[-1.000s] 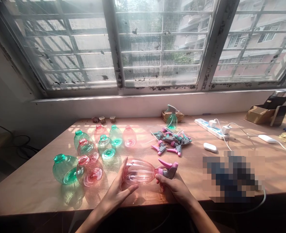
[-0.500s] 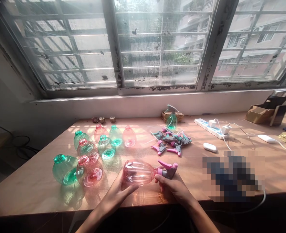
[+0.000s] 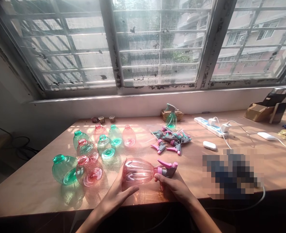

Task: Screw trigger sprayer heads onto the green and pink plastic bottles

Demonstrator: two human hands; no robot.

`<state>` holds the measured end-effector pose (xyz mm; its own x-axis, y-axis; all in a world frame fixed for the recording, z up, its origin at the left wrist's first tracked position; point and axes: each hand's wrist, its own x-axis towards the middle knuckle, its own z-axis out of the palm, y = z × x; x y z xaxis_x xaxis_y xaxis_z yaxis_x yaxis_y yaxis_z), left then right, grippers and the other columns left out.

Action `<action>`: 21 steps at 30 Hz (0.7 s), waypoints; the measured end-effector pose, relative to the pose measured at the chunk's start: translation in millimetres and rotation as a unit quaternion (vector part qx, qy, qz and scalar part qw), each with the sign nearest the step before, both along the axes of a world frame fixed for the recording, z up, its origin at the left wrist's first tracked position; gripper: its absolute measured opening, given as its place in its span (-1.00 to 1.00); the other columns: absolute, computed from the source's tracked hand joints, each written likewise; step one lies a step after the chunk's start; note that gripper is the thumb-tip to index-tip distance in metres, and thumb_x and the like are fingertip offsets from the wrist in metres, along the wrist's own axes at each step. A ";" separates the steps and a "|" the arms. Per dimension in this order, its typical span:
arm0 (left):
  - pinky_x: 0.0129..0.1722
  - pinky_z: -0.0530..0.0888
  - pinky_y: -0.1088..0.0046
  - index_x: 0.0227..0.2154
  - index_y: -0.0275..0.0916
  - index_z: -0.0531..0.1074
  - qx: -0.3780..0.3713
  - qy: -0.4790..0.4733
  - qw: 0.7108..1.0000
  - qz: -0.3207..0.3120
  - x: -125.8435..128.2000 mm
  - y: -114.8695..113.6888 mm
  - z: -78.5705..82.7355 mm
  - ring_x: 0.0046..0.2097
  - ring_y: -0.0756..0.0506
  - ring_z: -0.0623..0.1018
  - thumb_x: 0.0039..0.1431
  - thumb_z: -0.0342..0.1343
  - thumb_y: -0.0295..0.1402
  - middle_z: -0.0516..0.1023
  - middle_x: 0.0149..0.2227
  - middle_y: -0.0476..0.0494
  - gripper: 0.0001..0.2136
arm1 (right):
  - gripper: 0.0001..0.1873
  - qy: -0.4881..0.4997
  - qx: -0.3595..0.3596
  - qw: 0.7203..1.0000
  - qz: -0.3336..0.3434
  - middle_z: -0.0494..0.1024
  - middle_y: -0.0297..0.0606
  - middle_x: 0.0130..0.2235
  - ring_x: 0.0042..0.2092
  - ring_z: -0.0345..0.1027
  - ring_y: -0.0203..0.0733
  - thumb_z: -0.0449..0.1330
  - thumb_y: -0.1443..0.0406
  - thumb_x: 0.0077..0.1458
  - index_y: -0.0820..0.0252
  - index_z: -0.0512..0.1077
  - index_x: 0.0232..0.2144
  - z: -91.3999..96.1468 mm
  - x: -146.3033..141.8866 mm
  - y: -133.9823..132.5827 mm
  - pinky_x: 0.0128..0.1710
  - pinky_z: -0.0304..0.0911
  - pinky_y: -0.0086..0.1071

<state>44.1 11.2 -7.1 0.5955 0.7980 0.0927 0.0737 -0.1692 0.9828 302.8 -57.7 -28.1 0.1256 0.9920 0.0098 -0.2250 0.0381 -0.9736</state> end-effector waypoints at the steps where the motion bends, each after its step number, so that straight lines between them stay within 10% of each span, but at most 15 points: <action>1: 0.58 0.00 -0.10 0.60 -0.09 -0.15 -0.008 -0.004 1.000 -0.003 0.2 -0.9 2.3 0.59 -0.44 0.12 0.28 0.37 0.00 0.16 0.57 -0.33 0.04 | -0.58 -0.004 0.002 1.000 0.003 0.55 -0.28 -0.43 -0.46 0.31 -0.26 0.55 -0.02 0.09 0.22 0.64 -0.36 0.1 0.3 -0.3 -0.43 0.20 -0.36; 21: 0.58 0.08 -0.05 0.59 -0.04 -0.11 -0.024 -0.025 0.999 -0.017 2.4 0.4 1.7 0.57 -0.38 0.18 0.34 0.35 -0.06 0.22 0.55 -0.28 -0.05 | -0.48 0.000 -0.012 1.000 -0.008 0.52 -0.30 -0.48 -0.50 0.28 -0.30 0.57 -0.09 0.03 0.25 0.66 -0.29 -2.2 0.7 1.5 -0.44 0.15 -0.37</action>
